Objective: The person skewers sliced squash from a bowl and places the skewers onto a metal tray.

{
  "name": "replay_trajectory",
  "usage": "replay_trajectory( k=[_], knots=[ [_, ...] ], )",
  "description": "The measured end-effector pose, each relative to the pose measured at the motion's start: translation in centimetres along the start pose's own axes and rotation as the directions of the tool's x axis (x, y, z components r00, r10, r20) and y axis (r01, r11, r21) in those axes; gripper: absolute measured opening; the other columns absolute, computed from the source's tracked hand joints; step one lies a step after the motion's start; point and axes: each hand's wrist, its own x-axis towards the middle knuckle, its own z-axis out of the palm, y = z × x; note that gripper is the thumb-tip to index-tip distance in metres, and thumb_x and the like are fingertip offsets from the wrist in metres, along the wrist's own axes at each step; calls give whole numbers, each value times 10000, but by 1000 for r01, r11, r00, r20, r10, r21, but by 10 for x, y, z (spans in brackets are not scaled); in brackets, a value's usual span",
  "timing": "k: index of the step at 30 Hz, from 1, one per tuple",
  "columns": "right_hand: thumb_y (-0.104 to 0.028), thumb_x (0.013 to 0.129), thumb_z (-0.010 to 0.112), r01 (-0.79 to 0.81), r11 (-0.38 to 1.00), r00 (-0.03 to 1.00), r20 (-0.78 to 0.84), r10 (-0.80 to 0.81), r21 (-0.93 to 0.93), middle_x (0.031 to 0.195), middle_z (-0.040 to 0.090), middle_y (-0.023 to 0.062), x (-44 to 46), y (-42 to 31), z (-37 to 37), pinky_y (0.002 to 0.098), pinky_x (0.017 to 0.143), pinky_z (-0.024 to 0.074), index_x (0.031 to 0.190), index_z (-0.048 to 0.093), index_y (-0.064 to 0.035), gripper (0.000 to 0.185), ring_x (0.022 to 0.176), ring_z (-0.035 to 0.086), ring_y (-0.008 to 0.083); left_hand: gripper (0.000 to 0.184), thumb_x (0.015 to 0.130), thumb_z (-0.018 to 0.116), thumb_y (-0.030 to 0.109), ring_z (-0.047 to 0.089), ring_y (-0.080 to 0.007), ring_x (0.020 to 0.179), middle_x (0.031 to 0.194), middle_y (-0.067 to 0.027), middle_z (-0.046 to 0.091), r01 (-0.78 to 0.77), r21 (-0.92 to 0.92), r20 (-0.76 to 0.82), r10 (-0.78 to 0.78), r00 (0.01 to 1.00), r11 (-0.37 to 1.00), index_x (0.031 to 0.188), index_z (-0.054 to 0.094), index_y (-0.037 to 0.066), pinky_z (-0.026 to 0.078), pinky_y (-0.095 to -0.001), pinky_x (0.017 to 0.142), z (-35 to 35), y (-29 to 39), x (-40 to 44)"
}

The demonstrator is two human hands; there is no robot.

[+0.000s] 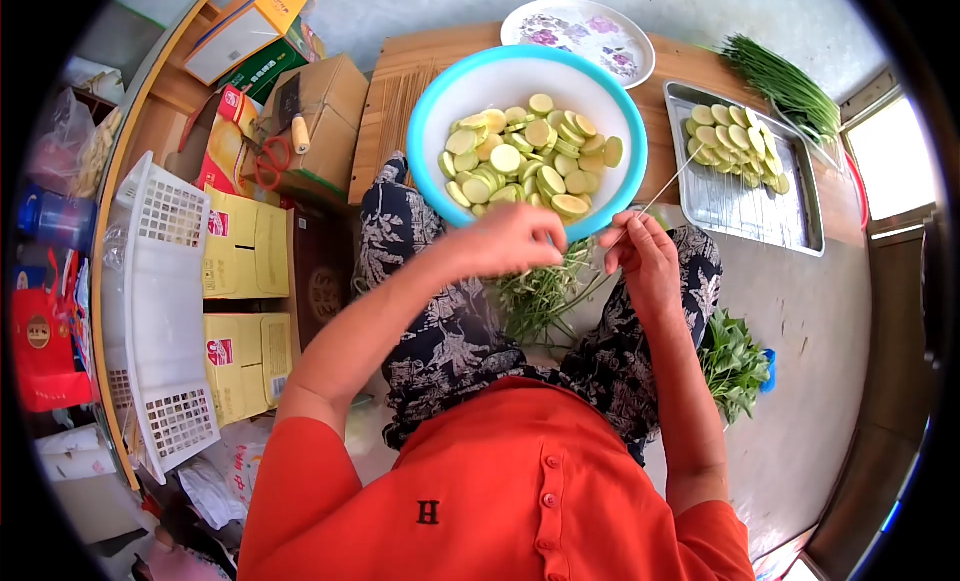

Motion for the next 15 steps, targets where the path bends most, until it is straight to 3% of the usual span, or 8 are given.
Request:
replay_trajectory(
  k=[1, 2, 4, 5, 7, 8, 10, 15],
  knots=[
    [-208, 1010, 430, 29, 1000, 999, -20, -29, 3, 838, 651, 99, -2, 1, -6, 250, 585, 470, 1058, 586, -13, 254, 611, 561, 145, 210, 840, 672, 184, 598, -93, 653, 785, -32, 643, 37, 91, -101, -28, 994, 995, 999, 660, 48, 498, -259, 572, -21, -5, 8],
    [-199, 1007, 436, 46, 999, 997, -59, -46, -5, 814, 651, 93, -3, 4, -12, 247, 576, 468, 1071, 587, -10, 250, 594, 554, 136, 210, 839, 663, 197, 603, -107, 649, 816, -30, 664, -11, 176, -245, 55, 968, 984, 1003, 670, 66, 500, -267, 589, -44, -19, 16],
    [-194, 1005, 439, 30, 999, 994, -108, -32, -20, 807, 650, 90, -5, 12, -24, 246, 574, 466, 1079, 587, -11, 246, 587, 552, 131, 195, 819, 658, 180, 628, -161, 653, 838, -78, 683, 93, 344, -457, 80, 886, 934, 986, 678, 83, 510, -303, 617, -91, -46, 38],
    [-189, 1004, 442, 11, 999, 988, -155, -16, -39, 799, 649, 86, -6, 13, -28, 245, 572, 464, 1086, 586, -12, 242, 581, 550, 127, 207, 792, 686, 180, 634, -187, 661, 814, -101, 679, 87, 462, -498, 177, 849, 883, 974, 678, 81, 510, -326, 623, -112, -67, 51],
    [-179, 997, 448, 6, 999, 982, -187, -15, -49, 775, 646, 81, -8, 11, -26, 239, 567, 455, 1103, 584, -10, 242, 564, 544, 118, 293, 766, 720, 188, 645, -234, 806, 876, -104, 656, 181, 508, -494, 112, 862, 842, 1039, 664, 99, 510, -359, 705, -122, -68, 60],
    [-177, 993, 450, 5, 997, 982, -186, -20, -82, 765, 644, 80, -7, 10, -25, 235, 564, 449, 1109, 583, -9, 244, 560, 543, 118, 293, 766, 720, 188, 645, -234, 806, 876, -104, 656, 177, 510, -487, 113, 866, 842, 1039, 664, 99, 510, -359, 705, -117, -71, 66],
    [-173, 982, 457, 5, 993, 985, -174, -25, -116, 742, 639, 79, -7, 10, -21, 227, 559, 437, 1118, 581, -4, 249, 551, 542, 114, 420, 739, 747, 175, 599, -275, 991, 1012, -109, 596, 100, 723, -380, 271, 884, 684, 1137, 621, 131, 488, -397, 821, -99, -77, 77],
    [-156, 985, 457, -35, 986, 993, -114, 17, -160, 735, 637, 66, -9, 15, -14, 221, 549, 433, 1107, 583, -12, 227, 555, 539, 102, 538, 706, 762, 156, 551, -302, 1083, 1134, -110, 520, 105, 787, -306, 237, 922, 607, 1204, 559, 146, 467, -424, 894, -75, -96, 96]
  ],
)
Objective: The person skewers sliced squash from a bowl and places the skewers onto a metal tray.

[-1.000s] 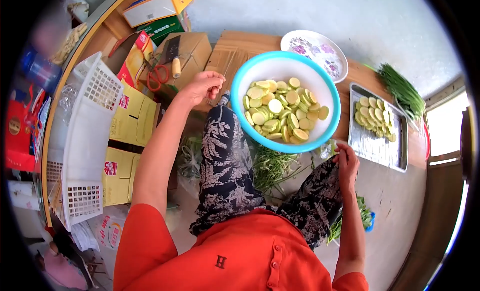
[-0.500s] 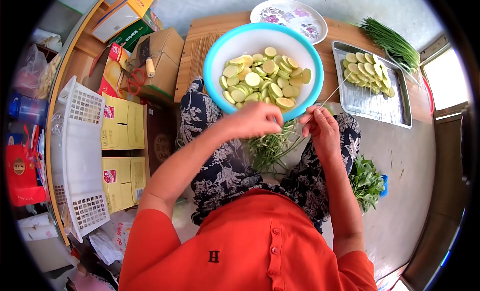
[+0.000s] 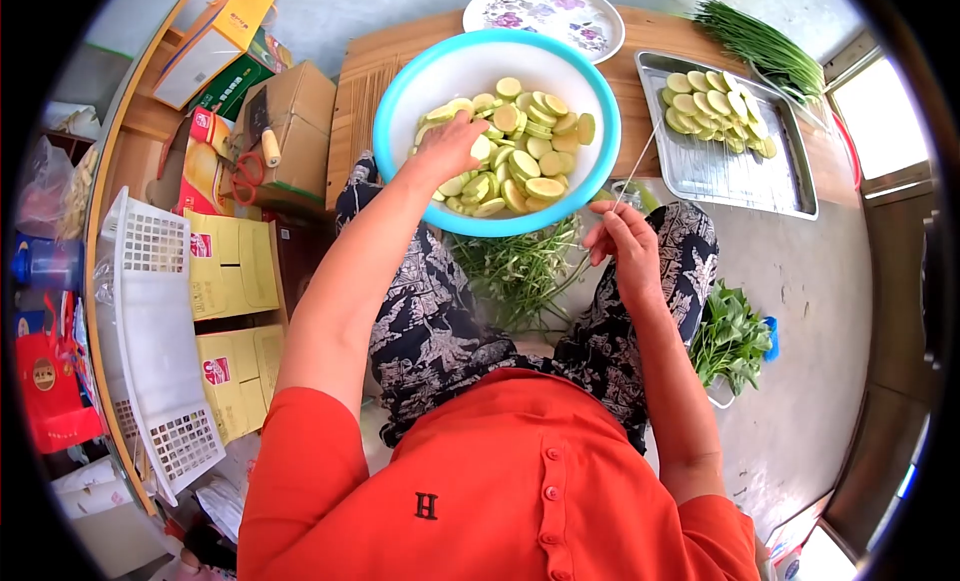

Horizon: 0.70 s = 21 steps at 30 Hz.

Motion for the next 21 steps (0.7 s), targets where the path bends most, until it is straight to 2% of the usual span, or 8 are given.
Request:
replay_trajectory(
  k=[6, 9, 10, 11, 12, 14, 18, 21],
  knots=[
    [-154, 989, 454, 30, 997, 999, 22, -28, -77, 728, 637, 49, 2, 5, 1, 196, 536, 419, 1108, 578, -7, 226, 537, 530, 77, 573, 709, 721, 117, 559, -333, 1070, 1148, -123, 521, -47, 67, 34, 45, 998, 997, 1245, 519, 107, 473, -422, 888, -4, 9, 3],
    [-162, 995, 449, 37, 995, 999, 29, -35, -91, 716, 623, 45, 1, 5, 3, 205, 535, 421, 1161, 556, -6, 252, 541, 526, 82, 512, 756, 695, 138, 583, -297, 1041, 1155, -118, 543, 110, -2, 27, -110, 994, 994, 1234, 516, 96, 494, -387, 860, -15, 17, 3],
    [-162, 995, 449, 42, 995, 999, 25, -40, -90, 716, 623, 45, -1, 3, 3, 205, 535, 421, 1161, 556, -6, 252, 541, 526, 82, 477, 791, 678, 158, 586, -284, 1031, 1150, -119, 553, 220, -447, 83, -205, 975, 867, 1232, 510, 84, 502, -381, 863, -22, 16, 4],
    [-157, 995, 445, 53, 989, 998, 25, -50, -138, 704, 617, 39, -4, 0, 4, 200, 529, 413, 1175, 549, -5, 257, 537, 515, 76, 446, 826, 661, 178, 589, -270, 1021, 1146, -119, 563, 294, -785, 174, -261, 950, 545, 1230, 505, 72, 510, -375, 865, -29, 15, 6],
    [-152, 996, 442, 65, 980, 998, 27, -61, -186, 692, 610, 32, -7, -2, 5, 194, 523, 405, 1189, 543, -4, 264, 533, 504, 69, 446, 826, 661, 178, 589, -270, 1021, 1146, -119, 563, 287, -783, 168, -257, 952, 551, 1230, 505, 72, 510, -375, 865, -32, 17, 4],
    [-147, 992, 456, 63, 985, 998, 15, -61, -162, 612, 543, -4, -19, -12, 15, 192, 476, 366, 1191, 551, 3, 267, 495, 451, 43, 408, 873, 630, 196, 583, -264, 1006, 1125, -126, 571, 48, -920, 126, -177, 976, -389, 1226, 493, 42, 528, -370, 867, -34, 29, -13],
    [-156, 1005, 442, -11, 981, 988, 151, 41, -196, 504, 400, -81, -47, -35, 49, 181, 411, 265, 1167, 600, -14, 267, 415, 340, 15, 372, 914, 592, 205, 581, -290, 996, 1130, -154, 556, -86, -724, 104, -231, 967, -684, 1210, 484, 6, 532, -381, 895, -36, 49, -35],
    [-145, 997, 461, -70, 989, 969, 225, 98, -128, 539, 379, -104, -54, -38, 65, 183, 415, 258, 1175, 598, -38, 249, 436, 334, 6, 364, 927, 583, 240, 581, -288, 982, 1127, -166, 554, -156, -655, 79, -273, 959, -739, 1179, 516, -14, 534, -386, 889, -28, 54, -38]
  ],
)
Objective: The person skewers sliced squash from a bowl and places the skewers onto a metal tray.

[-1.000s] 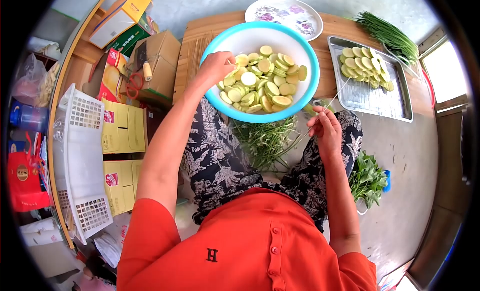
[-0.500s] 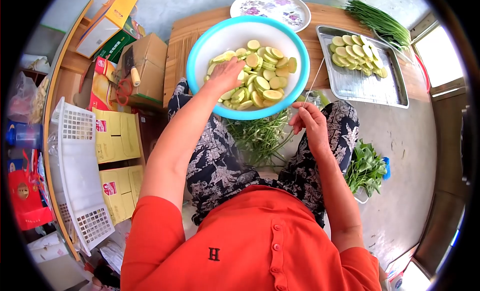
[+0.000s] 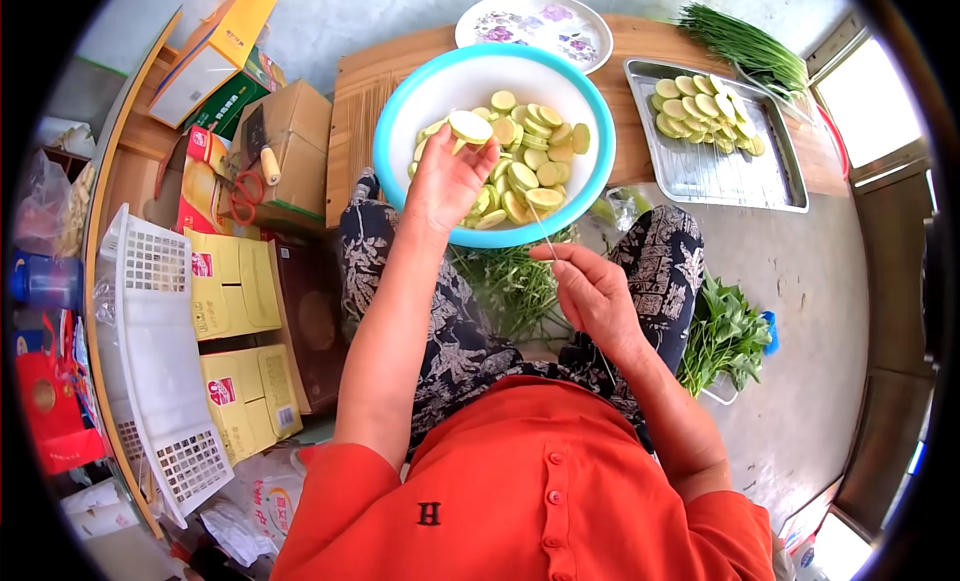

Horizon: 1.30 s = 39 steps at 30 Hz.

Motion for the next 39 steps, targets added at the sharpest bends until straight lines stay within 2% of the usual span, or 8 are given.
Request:
replay_trajectory(
  k=[1, 3, 8, 18, 20, 32, 34, 39],
  knots=[
    [-145, 997, 461, 1, 1000, 1000, 1, -1, -1, 539, 379, -104, 1, -1, 3, 183, 415, 258, 1175, 598, -38, 249, 436, 334, 6, 365, 929, 580, 251, 582, -284, 976, 1124, -169, 558, -12, -58, -27, 10, 1000, 998, 1169, 529, -18, 537, -382, 877, 1, -2, -1],
    [-143, 995, 459, -18, 1000, 1000, -7, 18, -12, 540, 380, -105, 0, -3, 11, 184, 413, 254, 1169, 601, -34, 249, 437, 335, 5, 388, 933, 571, 281, 584, -277, 963, 1118, -182, 567, -27, -22, -8, 27, 1000, 999, 1161, 544, -31, 533, -373, 866, 0, -4, -3],
    [-145, 992, 462, -22, 1000, 1000, -22, 22, -6, 536, 382, -100, 2, -4, 18, 185, 411, 244, 1153, 611, -29, 248, 438, 330, 6, 448, 928, 573, 311, 586, -282, 956, 1117, -208, 565, -14, -97, -1, 14, 1000, 995, 1192, 523, -48, 530, -370, 861, 0, -2, -6],
    [-150, 991, 461, -44, 999, 999, -6, 44, -3, 531, 389, -104, 5, -6, 23, 178, 416, 247, 1154, 609, -21, 256, 438, 337, 3, 462, 910, 609, 281, 580, -296, 982, 1130, -220, 545, 17, -160, 80, -4, 997, 987, 1204, 503, -59, 533, -374, 881, -6, 2, -7],
    [-150, 991, 460, -43, 999, 999, -1, 43, 4, 531, 392, -104, 6, -6, 24, 178, 415, 249, 1155, 609, -19, 257, 438, 339, 2, 378, 916, 605, 287, 587, -276, 956, 1087, -149, 578, 27, -168, 41, -21, 999, 985, 1153, 540, 1, 544, -379, 833, -2, 2, -8],
    [-149, 993, 455, -47, 999, 999, -3, 47, 4, 531, 394, -98, 7, -8, 27, 181, 410, 262, 1153, 608, -14, 260, 436, 345, 4, 376, 906, 615, 269, 585, -281, 972, 1104, -146, 581, 25, -201, 48, -15, 999, 979, 1159, 540, 0, 538, -391, 857, -2, 2, -8],
    [-160, 1006, 434, -30, 999, 999, -11, 30, 10, 481, 389, -72, 7, -5, 28, 186, 394, 241, 1163, 602, 0, 281, 388, 304, 18, 378, 903, 617, 266, 583, -281, 974, 1107, -144, 582, 28, -200, 66, -15, 998, 979, 1161, 540, 1, 537, -391, 857, -2, 3, -9],
    [-153, 1004, 432, -42, 998, 999, -12, 43, 49, 481, 380, -75, 4, -9, 31, 190, 393, 231, 1156, 599, 8, 277, 385, 292, 18, 382, 894, 624, 268, 581, -280, 974, 1107, -137, 588, 27, -190, 100, -8, 995, 982, 1161, 543, 7, 534, -388, 855, 0, 4, -11]
  ],
)
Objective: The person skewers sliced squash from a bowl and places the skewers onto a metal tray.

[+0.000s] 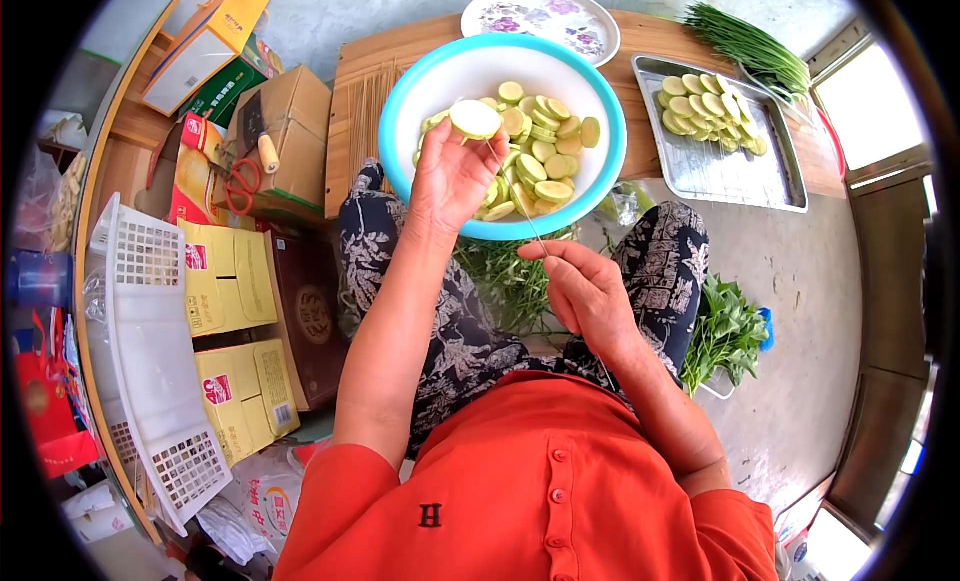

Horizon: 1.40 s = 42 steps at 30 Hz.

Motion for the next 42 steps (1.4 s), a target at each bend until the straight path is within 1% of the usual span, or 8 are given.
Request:
replay_trajectory(
  k=[6, 8, 24, 30, 32, 34, 37, 42],
  knots=[
    [-151, 1002, 431, -8, 996, 1000, -18, 10, 87, 479, 373, -76, -1, -1, 6, 192, 393, 225, 1140, 601, 10, 272, 382, 283, 20, 410, 896, 616, 289, 583, -280, 966, 1106, -139, 593, -12, 54, 21, 11, 1000, 998, 1186, 534, 12, 524, -382, 835, 4, -2, -4],
    [-154, 1002, 432, -9, 995, 1000, -26, 12, 95, 478, 374, -75, 0, -2, 9, 192, 394, 225, 1135, 602, 10, 271, 381, 283, 21, 497, 882, 616, 293, 575, -301, 982, 1146, -200, 565, -10, 71, 133, 1, 991, 997, 1234, 499, -38, 521, -377, 878, 3, 0, -3],
    [-145, 993, 434, 53, 988, 996, -73, -42, 147, 483, 383, -63, 7, -6, 21, 196, 395, 232, 1100, 608, 12, 257, 382, 286, 30, 545, 884, 631, 332, 586, -281, 996, 1182, -145, 564, 29, 84, 172, -43, 984, 996, 1288, 440, 20, 516, -390, 889, 8, -8, -11],
    [-153, 996, 433, 95, 980, 993, -90, -80, 177, 498, 396, -64, 19, -8, 23, 198, 394, 239, 1108, 599, 6, 256, 391, 307, 30, 551, 889, 602, 376, 586, -259, 982, 1142, -142, 578, 58, 240, 103, -84, 991, 969, 1284, 444, 27, 523, -359, 804, 17, -15, -21],
    [-160, 999, 429, 114, 972, 990, -102, -95, 203, 517, 403, -72, 25, -6, 20, 196, 395, 240, 1111, 596, 5, 260, 409, 326, 25, 567, 888, 583, 412, 586, -252, 959, 1099, -137, 590, 171, 308, 253, -254, 933, 936, 1284, 444, 31, 512, -340, 733, 15, -16, -24],
    [-158, 999, 440, 138, 965, 989, -85, -122, 225, 519, 411, -70, 29, -5, 19, 190, 398, 250, 1118, 596, -1, 251, 414, 341, 22, 583, 885, 582, 431, 582, -251, 942, 1066, -132, 593, 149, 316, 215, -224, 951, 937, 1292, 442, 38, 500, -332, 693, 13, -17, -23],
    [-152, 999, 452, 229, 972, 968, -114, -222, 51, 538, 423, -72, 29, 1, 18, 183, 404, 261, 1131, 597, -9, 243, 431, 357, 13, 613, 877, 592, 439, 584, -269, 989, 1118, -141, 592, 211, 314, 231, -290, 929, 926, 1320, 432, 47, 509, -341, 726, 15, -14, -24],
    [-145, 997, 472, 224, 973, 960, -162, -230, -58, 573, 434, -83, 21, 4, 6, 175, 415, 268, 1142, 599, -13, 234, 460, 367, 1, 545, 936, 504, 401, 593, -268, 1076, 1334, -162, 508, 109, 376, 102, -157, 982, 920, 1347, 442, 49, 504, -402, 918, 23, -21, -19]
  ],
)
